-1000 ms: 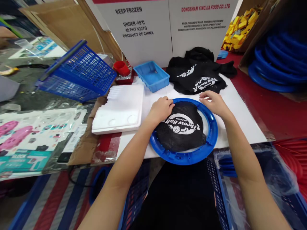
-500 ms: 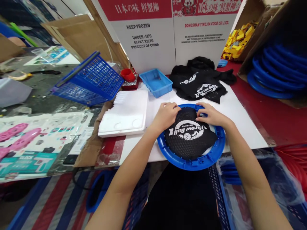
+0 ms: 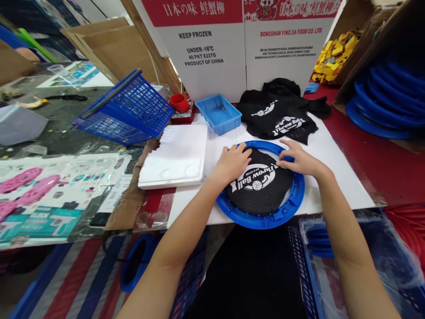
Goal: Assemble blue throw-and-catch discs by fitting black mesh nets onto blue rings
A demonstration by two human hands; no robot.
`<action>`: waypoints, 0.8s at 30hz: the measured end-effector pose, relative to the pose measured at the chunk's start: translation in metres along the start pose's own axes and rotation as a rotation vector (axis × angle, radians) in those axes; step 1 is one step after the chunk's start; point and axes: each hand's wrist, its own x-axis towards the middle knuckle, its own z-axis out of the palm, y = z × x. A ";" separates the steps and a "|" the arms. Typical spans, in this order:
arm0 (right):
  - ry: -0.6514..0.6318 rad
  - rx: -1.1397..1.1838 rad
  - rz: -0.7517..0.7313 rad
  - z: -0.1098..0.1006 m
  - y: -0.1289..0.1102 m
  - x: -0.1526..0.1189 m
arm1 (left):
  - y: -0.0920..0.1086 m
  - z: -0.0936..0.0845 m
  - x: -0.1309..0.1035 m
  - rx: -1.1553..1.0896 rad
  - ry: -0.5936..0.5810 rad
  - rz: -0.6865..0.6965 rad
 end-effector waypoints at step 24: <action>-0.206 0.160 -0.046 -0.006 0.000 -0.002 | -0.008 0.002 -0.009 -0.352 -0.092 0.286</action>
